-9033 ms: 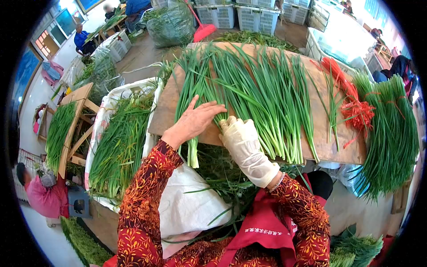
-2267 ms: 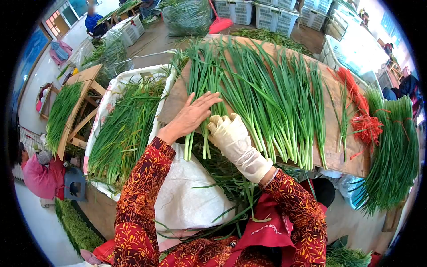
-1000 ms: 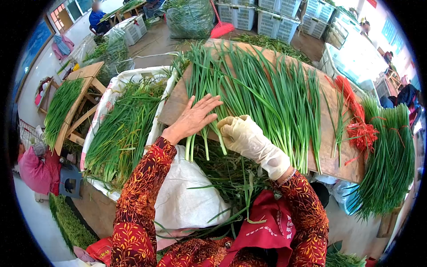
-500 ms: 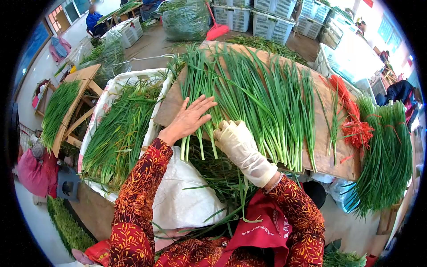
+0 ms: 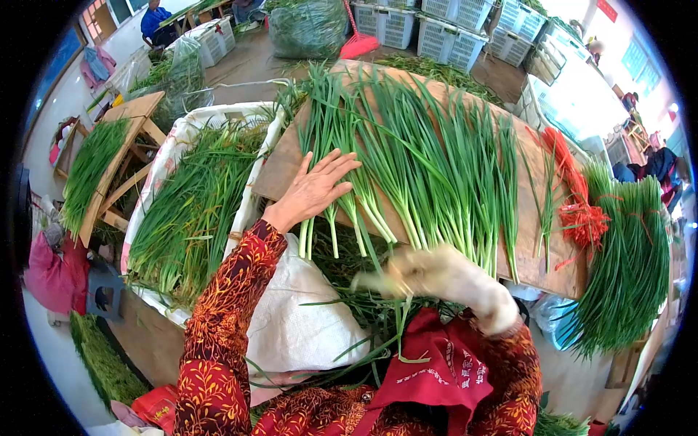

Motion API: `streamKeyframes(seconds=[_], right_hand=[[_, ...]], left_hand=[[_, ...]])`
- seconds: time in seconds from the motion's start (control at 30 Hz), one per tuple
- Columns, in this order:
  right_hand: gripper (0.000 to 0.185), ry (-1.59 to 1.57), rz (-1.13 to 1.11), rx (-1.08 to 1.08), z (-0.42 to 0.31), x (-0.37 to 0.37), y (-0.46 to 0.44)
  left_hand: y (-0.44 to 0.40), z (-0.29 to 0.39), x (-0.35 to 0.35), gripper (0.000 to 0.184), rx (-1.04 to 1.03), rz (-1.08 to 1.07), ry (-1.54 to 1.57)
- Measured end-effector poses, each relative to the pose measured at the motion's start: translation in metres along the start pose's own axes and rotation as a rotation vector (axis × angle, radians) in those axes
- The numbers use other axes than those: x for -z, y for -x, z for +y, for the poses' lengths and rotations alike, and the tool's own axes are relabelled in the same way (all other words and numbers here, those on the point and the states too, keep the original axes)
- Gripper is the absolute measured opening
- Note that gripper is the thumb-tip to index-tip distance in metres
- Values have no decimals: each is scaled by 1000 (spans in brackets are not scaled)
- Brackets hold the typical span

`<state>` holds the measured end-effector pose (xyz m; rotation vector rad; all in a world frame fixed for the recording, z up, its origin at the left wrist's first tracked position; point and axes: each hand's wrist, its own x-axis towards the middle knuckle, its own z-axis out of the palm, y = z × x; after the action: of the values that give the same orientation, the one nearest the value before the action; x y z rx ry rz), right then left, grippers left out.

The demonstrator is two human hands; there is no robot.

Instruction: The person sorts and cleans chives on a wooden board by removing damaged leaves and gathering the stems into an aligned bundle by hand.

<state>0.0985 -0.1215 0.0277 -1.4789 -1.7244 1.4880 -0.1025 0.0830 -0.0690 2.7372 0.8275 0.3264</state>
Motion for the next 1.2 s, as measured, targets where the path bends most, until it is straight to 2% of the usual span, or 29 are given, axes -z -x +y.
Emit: streamKeyframes(seconds=[0.03, 0.07, 0.1, 0.17, 0.23, 0.27, 0.3, 0.33, 0.37, 0.4, 0.47, 0.57, 0.67, 0.7, 0.9, 1.0, 1.03, 1.2], right_hand=[[21, -267, -191, 45, 2, 6, 21], [25, -586, -465, -7, 6, 21, 44], [28, -594, -678, 181, 5, 32, 44], [22, -678, -141, 360, -10, 4, 49], [24, -164, 167, -64, -52, -4, 18], [31, 71, 369, -20, -29, -17, -14], [35, 387, 462, 55, -28, -23, -41], [39, 500, 454, -15, -29, -28, -65], [38, 721, 508, 166, 1, -34, -93], [33, 877, 564, 227, 24, -38, -113], [28, 996, 632, 154, 32, -46, -125], [27, 1073, 677, 161, 38, -49, -122], [28, 1068, 583, 126, 32, -46, -117], [22, 1050, 672, 238, 39, -45, -122], [22, 1019, 653, 184, 40, -46, -116], [25, 990, 772, 122, 54, -52, -123], [23, 1077, 864, 133, 58, -55, -128], [18, 1170, 719, 202, 56, -44, -118]], left_hand=[[0, 0, -1, 49, -4, 7, -7], [0, -1, -1, 49, -7, 16, -14], [0, -1, -2, 49, -9, 23, -21], [0, -1, -3, 48, 9, 20, -13], [-2, 1, -3, 47, 10, 12, -16], [-3, 1, -3, 47, 12, 14, -20], [-2, 0, -3, 46, 20, 18, -25], [-1, -1, -4, 45, 12, 17, -30], [-2, -2, -4, 45, 7, 18, -35], [-2, -2, -5, 44, 2, 18, -38], [-2, -1, -1, 43, -10, 22, -38], [-1, -2, 0, 42, -31, 27, -52], [-2, 0, 2, 42, -3, 6, -39], [-2, -1, 0, 42, -7, 19, -37], [-3, -2, -3, 42, -10, 22, -49], [-3, 0, -1, 42, 9, 15, -30], [-3, 1, 0, 42, 9, 5, -25], [-2, 2, 5, 42, 13, -7, -29]])
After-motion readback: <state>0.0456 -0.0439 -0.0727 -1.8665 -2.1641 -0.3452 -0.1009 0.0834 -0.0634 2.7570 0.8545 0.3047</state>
